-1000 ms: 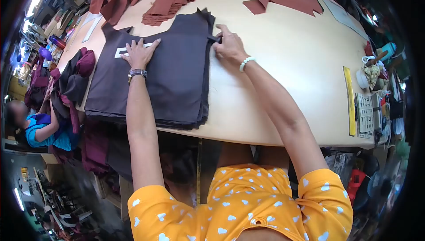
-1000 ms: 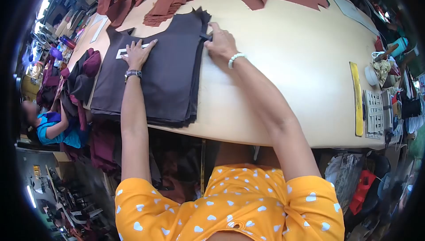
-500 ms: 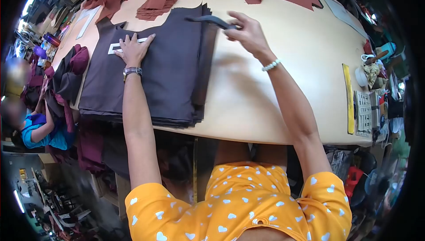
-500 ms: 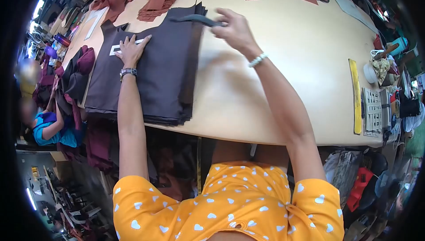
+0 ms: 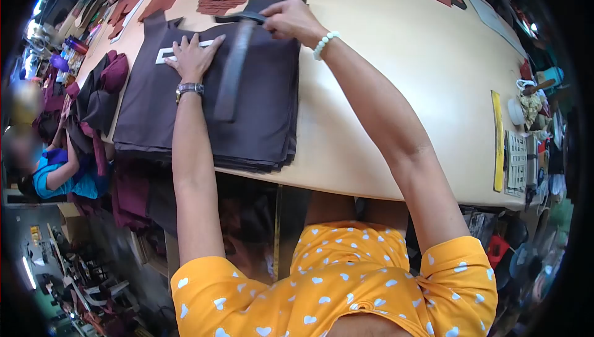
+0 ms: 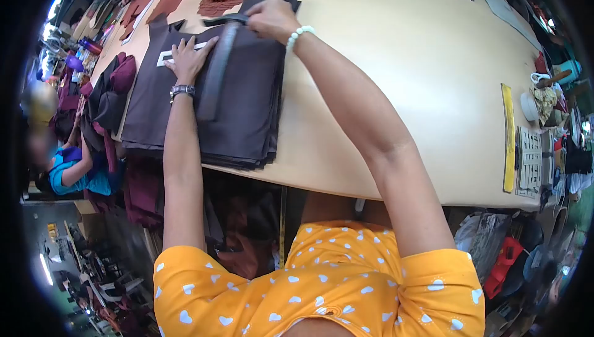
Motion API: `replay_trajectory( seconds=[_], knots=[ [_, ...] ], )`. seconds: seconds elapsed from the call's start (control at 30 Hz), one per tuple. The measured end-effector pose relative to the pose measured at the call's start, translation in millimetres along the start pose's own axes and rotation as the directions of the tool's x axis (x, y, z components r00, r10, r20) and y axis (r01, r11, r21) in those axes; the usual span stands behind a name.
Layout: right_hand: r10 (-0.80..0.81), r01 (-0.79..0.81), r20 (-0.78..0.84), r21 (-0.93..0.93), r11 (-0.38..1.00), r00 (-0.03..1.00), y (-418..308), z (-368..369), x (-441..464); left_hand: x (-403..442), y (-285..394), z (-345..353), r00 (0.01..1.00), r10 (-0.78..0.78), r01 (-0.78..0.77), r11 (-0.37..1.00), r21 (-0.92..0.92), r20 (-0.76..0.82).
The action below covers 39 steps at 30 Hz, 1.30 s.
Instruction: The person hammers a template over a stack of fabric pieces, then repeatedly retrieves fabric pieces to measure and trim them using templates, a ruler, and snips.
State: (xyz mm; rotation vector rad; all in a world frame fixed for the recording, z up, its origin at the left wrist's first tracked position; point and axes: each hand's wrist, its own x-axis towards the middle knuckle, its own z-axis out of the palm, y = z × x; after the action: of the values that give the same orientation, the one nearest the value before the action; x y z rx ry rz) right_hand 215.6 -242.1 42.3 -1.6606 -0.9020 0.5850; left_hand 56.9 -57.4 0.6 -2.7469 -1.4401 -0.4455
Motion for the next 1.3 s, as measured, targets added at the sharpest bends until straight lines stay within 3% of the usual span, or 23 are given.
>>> replay_trajectory(
  seconds=[0.07, 0.17, 0.23, 0.27, 0.3, 0.37, 0.43, 0.5, 0.53, 0.57, 0.63, 0.67, 0.73, 0.9, 1.0, 1.2, 1.3],
  knots=[
    [-0.144, 0.101, -0.066, -0.439, 0.893, 0.987, 26.9, -4.1, 0.4, -0.5, -0.3, -0.2, 0.999, 0.028, -0.028, 0.999, 0.037, -0.015],
    [-0.243, 0.195, -0.001, -0.592, 0.782, 0.97, 42.9, -9.0, -44.5, 6.6, -8.8, 8.2, 0.993, 0.088, -0.091, 0.995, -0.037, -0.072],
    [-0.337, 0.277, -0.008, -0.55, 0.788, 0.941, 56.3, -7.1, -82.5, 16.5, -21.4, 23.8, 0.959, 0.14, -0.169, 0.98, -0.103, -0.245],
    [-0.187, 0.179, 0.016, -0.382, 0.907, 0.982, 45.0, -3.5, -110.6, 20.3, -31.1, 12.8, 0.962, 0.126, -0.227, 0.864, -0.449, -0.244],
    [-0.237, 0.244, 0.069, -0.42, 0.874, 0.969, 41.4, -2.7, -136.8, 15.6, -40.2, -9.8, 0.962, 0.105, -0.261, 0.627, -0.734, -0.253],
    [-0.232, 0.273, 0.15, -0.375, 0.886, 0.961, 36.2, -3.6, -189.0, -25.2, -60.1, -46.0, 0.978, -0.052, -0.178, 0.318, -0.931, -0.204],
    [-0.275, 0.327, 0.177, -0.536, 0.779, 0.945, 28.5, -3.8, -238.5, -58.4, -113.6, -46.7, 0.798, -0.153, -0.242, 0.804, -0.544, -0.582],
    [-0.3, 0.311, 0.128, -0.629, 0.712, 0.945, 26.6, -6.0, -277.0, -133.1, -173.1, -49.6, 0.837, -0.315, -0.088, 0.729, -0.679, -0.447],
    [-0.309, 0.284, 0.074, -0.634, 0.719, 0.948, 31.0, -6.1, -295.0, -159.6, -203.8, -20.3, 0.682, -0.359, -0.146, 0.786, -0.6, -0.637],
    [-0.315, 0.253, 0.017, -0.637, 0.728, 0.949, 34.6, -4.4, -305.6, -197.0, -230.5, -0.5, 0.687, -0.422, -0.001, 0.814, -0.581, -0.592],
    [-0.366, 0.244, -0.033, -0.689, 0.683, 0.93, 36.9, 0.7, -312.6, -271.1, -257.1, 28.6, 0.719, -0.626, 0.47, 0.759, -0.451, -0.303],
    [-0.391, 0.233, -0.06, -0.718, 0.656, 0.918, 38.0, 2.4, -314.3, -299.4, -284.8, 64.1, 0.724, -0.632, 0.514, 0.761, -0.396, -0.275],
    [-0.422, 0.247, -0.045, -0.753, 0.61, 0.906, 34.8, 4.5, -311.3, -337.1, -280.6, 79.6, 0.713, -0.7, 0.664, 0.693, -0.281, -0.043],
    [-0.462, 0.264, -0.011, -0.809, 0.526, 0.887, 35.8, 8.6, -307.6, -360.1, -279.5, 112.6, 0.795, -0.582, 0.592, 0.806, -0.009, 0.174],
    [-0.466, 0.261, -0.009, -0.819, 0.51, 0.885, 36.7, 10.9, -307.2, -355.9, -279.2, 117.7, 0.746, -0.585, 0.593, 0.801, 0.082, 0.317],
    [-0.477, 0.261, 0.008, -0.846, 0.465, 0.879, 34.8, 12.6, -306.7, -362.6, -286.6, 127.4, 0.792, -0.57, 0.584, 0.812, 0.004, 0.217],
    [-0.477, 0.262, 0.012, -0.848, 0.461, 0.879, 33.3, 13.6, -305.8, -365.9, -303.2, 126.8, 0.81, -0.534, 0.568, 0.817, -0.1, 0.241]
  ],
)
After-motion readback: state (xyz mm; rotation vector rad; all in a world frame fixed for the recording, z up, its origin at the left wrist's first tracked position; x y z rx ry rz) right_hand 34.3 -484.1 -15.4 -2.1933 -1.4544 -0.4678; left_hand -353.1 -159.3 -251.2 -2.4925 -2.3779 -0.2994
